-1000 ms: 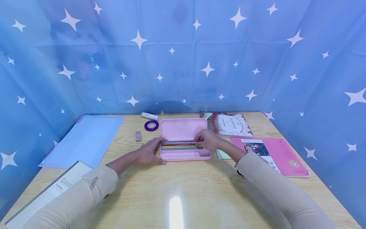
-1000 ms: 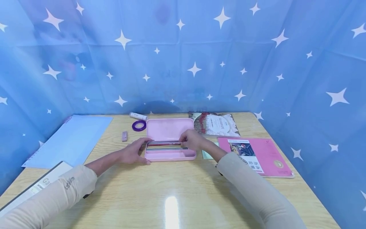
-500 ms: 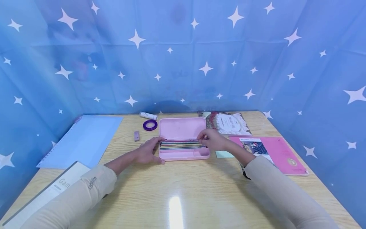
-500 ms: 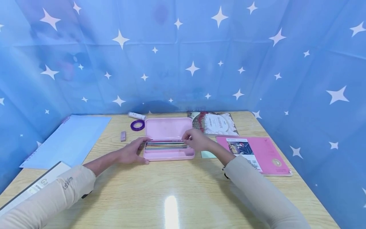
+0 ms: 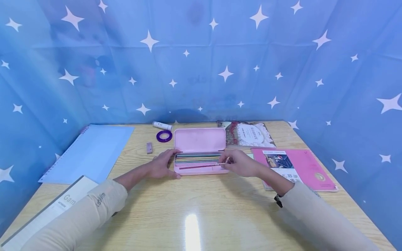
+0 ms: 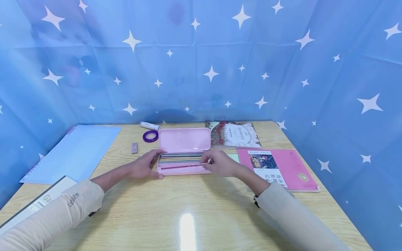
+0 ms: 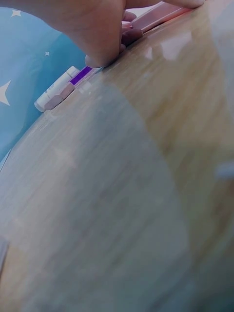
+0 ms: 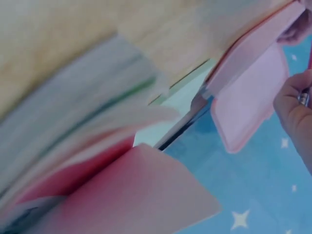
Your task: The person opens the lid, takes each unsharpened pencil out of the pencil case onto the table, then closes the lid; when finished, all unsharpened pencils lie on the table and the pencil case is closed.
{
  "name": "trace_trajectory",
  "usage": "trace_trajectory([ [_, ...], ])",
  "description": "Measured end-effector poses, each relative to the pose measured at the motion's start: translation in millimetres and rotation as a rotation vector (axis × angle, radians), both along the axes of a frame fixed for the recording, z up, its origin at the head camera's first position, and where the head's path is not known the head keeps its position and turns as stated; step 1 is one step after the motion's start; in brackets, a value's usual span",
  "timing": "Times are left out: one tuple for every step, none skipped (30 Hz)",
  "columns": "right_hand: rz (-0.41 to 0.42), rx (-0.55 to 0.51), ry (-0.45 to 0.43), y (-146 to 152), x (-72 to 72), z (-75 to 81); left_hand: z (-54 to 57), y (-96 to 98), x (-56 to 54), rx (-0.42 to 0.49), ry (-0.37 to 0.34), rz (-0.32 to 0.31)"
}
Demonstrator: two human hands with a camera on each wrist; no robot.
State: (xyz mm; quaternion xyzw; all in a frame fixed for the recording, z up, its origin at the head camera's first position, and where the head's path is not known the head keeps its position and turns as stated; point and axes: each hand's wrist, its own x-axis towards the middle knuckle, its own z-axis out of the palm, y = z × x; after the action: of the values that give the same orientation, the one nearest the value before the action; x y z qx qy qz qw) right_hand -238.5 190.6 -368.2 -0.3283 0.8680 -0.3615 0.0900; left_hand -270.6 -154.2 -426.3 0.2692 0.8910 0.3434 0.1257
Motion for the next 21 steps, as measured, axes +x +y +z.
trace_trajectory([
  [0.005,0.006,-0.015,-0.1,2.8,0.0,-0.4,-0.1,-0.3,-0.001,0.004,-0.001],
  [0.007,0.013,-0.028,-0.3,5.3,-0.3,-0.7,-0.2,-0.7,-0.003,0.006,-0.001],
  [0.011,0.016,-0.041,-0.6,7.6,-0.6,-0.9,-0.4,-1.1,-0.005,0.01,-0.002],
  [0.016,0.021,-0.039,-0.8,9.6,-1.3,-1.0,-0.5,-1.4,-0.005,0.012,-0.004],
  [0.022,0.026,-0.038,-1.3,11.4,-1.7,-1.1,-0.7,-1.6,-0.004,0.013,-0.006],
  [0.028,0.029,-0.035,-1.8,13.1,-2.1,-1.2,-1.0,-1.6,-0.003,0.014,-0.007],
  [0.036,0.032,-0.028,-2.0,14.6,-2.9,-1.0,-1.1,-1.7,-0.002,0.016,-0.008],
  [0.045,0.033,-0.02,-2.2,16.0,-3.8,-0.8,-1.3,-1.7,-0.002,0.014,-0.007],
  [0.051,0.037,-0.015,-2.4,17.1,-4.7,-0.6,-1.5,-1.7,-0.001,0.013,-0.007],
  [0.057,0.042,-0.01,-2.6,18.1,-5.7,-0.4,-1.5,-1.6,0.002,0.01,-0.006],
  [0.06,0.046,-0.011,-2.9,18.9,-6.7,-0.3,-1.6,-1.4,0.002,0.008,-0.005],
  [0.063,0.049,-0.012,-2.8,19.4,-7.8,-0.3,-1.6,-1.3,0.002,0.007,-0.005],
  [0.064,0.054,-0.01,-2.6,19.8,-9.0,-0.3,-1.5,-1.4,0.001,0.007,-0.005],
  [0.064,0.057,-0.01,-2.5,20.1,-9.9,-0.3,-1.3,-1.3,0.001,0.006,-0.005],
  [0.062,0.061,-0.014,-2.4,20.2,-10.9,-0.4,-1.3,-1.2,0.0,0.006,-0.005],
  [0.063,0.065,-0.015,-2.0,20.1,-11.7,-0.5,-1.2,-1.1,-0.001,0.006,-0.006],
  [0.061,0.071,-0.013,-1.5,20.2,-12.3,-0.5,-1.1,-1.0,-0.003,0.006,-0.006],
  [0.054,0.082,-0.011,-1.0,20.3,-12.6,-0.4,-1.1,-0.9,-0.003,0.006,-0.006],
  [0.05,0.092,-0.006,-0.3,20.4,-12.9,-0.3,-1.1,-0.9,-0.005,0.006,-0.007],
  [0.046,0.101,-0.006,0.4,20.5,-13.1,0.0,-1.0,-0.7,-0.002,0.005,-0.007],
  [0.043,0.109,-0.007,1.3,20.7,-13.2,0.4,-0.9,-0.5,0.0,0.004,-0.008],
])
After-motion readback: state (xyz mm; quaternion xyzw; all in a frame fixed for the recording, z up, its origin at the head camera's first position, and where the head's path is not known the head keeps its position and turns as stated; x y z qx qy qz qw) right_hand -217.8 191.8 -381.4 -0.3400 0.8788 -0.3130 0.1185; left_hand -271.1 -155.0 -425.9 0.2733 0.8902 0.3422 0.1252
